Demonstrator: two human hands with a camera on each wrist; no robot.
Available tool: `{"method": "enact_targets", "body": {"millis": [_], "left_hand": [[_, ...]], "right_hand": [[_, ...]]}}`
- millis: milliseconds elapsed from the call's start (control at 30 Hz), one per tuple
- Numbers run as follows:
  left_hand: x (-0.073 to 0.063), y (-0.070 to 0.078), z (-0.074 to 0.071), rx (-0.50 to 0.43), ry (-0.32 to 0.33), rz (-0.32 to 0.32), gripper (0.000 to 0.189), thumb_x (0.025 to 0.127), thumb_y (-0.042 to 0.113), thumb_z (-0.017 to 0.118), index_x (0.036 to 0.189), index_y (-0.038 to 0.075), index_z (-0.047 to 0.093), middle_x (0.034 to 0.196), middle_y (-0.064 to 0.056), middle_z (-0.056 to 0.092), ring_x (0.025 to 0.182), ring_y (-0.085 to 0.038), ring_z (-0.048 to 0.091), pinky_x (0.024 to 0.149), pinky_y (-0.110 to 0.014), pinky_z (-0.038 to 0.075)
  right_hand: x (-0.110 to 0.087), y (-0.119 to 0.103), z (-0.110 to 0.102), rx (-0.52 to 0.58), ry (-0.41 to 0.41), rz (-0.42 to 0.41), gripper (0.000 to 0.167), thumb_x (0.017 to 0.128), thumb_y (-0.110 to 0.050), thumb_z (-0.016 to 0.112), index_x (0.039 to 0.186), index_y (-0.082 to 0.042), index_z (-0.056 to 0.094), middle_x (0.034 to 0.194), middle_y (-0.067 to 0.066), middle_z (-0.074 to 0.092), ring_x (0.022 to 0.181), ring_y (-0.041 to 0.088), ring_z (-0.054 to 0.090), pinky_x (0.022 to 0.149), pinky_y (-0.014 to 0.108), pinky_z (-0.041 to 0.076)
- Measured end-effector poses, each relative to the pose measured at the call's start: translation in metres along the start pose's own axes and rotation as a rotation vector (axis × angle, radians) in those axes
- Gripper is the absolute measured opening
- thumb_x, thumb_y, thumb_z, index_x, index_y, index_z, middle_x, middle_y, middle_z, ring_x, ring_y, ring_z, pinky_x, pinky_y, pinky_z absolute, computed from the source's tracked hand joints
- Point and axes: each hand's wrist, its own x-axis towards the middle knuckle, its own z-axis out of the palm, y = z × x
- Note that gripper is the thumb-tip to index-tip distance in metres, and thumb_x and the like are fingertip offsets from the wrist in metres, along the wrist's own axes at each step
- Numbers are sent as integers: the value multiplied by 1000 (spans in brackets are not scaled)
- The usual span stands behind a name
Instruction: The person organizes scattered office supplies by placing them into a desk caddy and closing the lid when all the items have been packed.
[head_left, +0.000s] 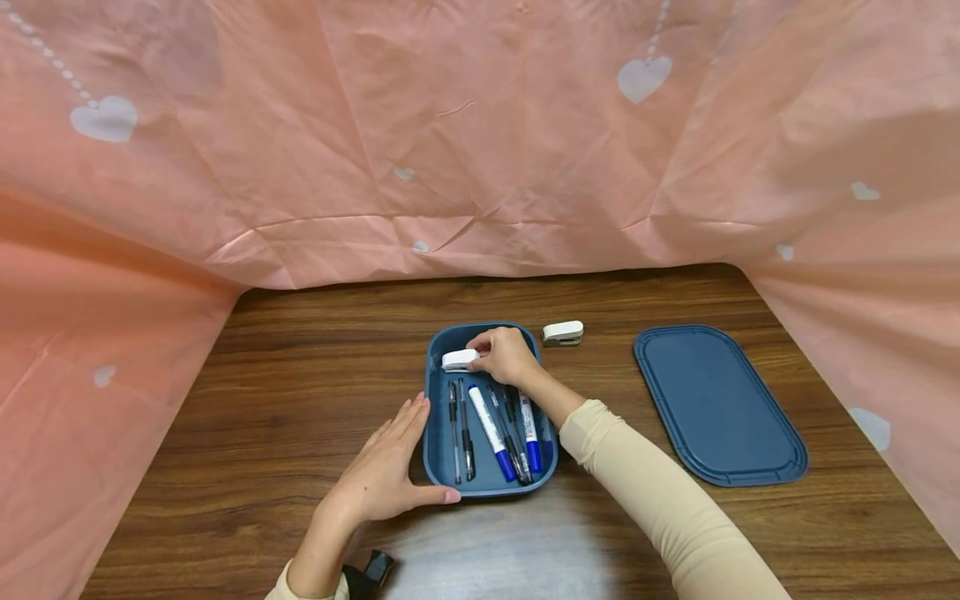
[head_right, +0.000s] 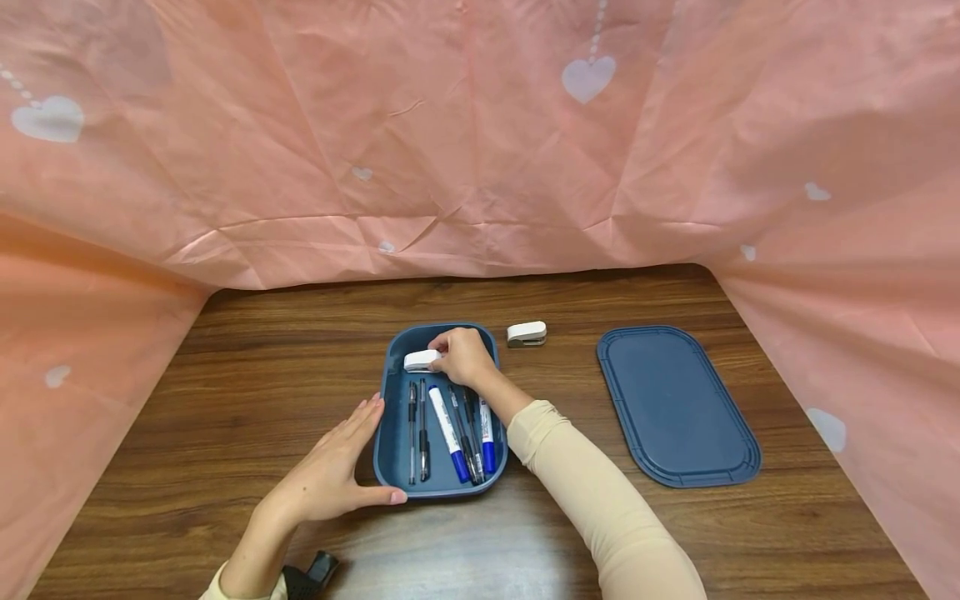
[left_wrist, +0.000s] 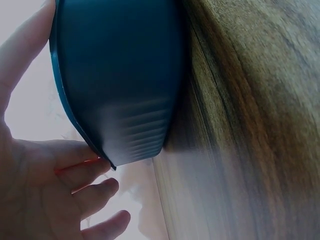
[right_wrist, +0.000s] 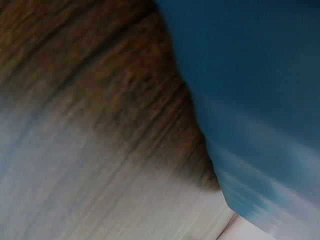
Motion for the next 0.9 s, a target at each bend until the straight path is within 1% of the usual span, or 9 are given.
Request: {"method": "enact_targets", "body": {"millis": [367, 633, 900], "left_hand": [[0, 2, -1, -2, 11, 6, 119, 68, 63, 78, 155, 6, 18, 163, -11, 16, 151, -30, 16, 119, -56, 20], [-1, 2, 0, 5, 19, 13, 120, 68, 62, 78, 155, 6, 18, 162, -12, 16, 150, -31, 16, 119, -56, 21], [-1, 0, 1, -4, 7, 8, 119, 69, 62, 77, 155, 5, 17, 163, -12, 15, 150, -32, 16, 119, -57, 20]], "right_hand": [[2, 4, -1, 30, 15, 12, 27, 79, -19, 80, 104, -9, 76, 95, 5, 75, 84, 14, 64, 73, 26, 53], [1, 4, 0, 39, 18, 17, 31, 80, -18, 79, 108, -7, 74, 99, 6, 75, 87, 14, 65, 75, 27, 54], [0, 3, 1, 19, 29, 21, 35, 79, -18, 81, 111, -7, 73, 99, 7, 74, 90, 16, 66, 79, 29, 55]]}}
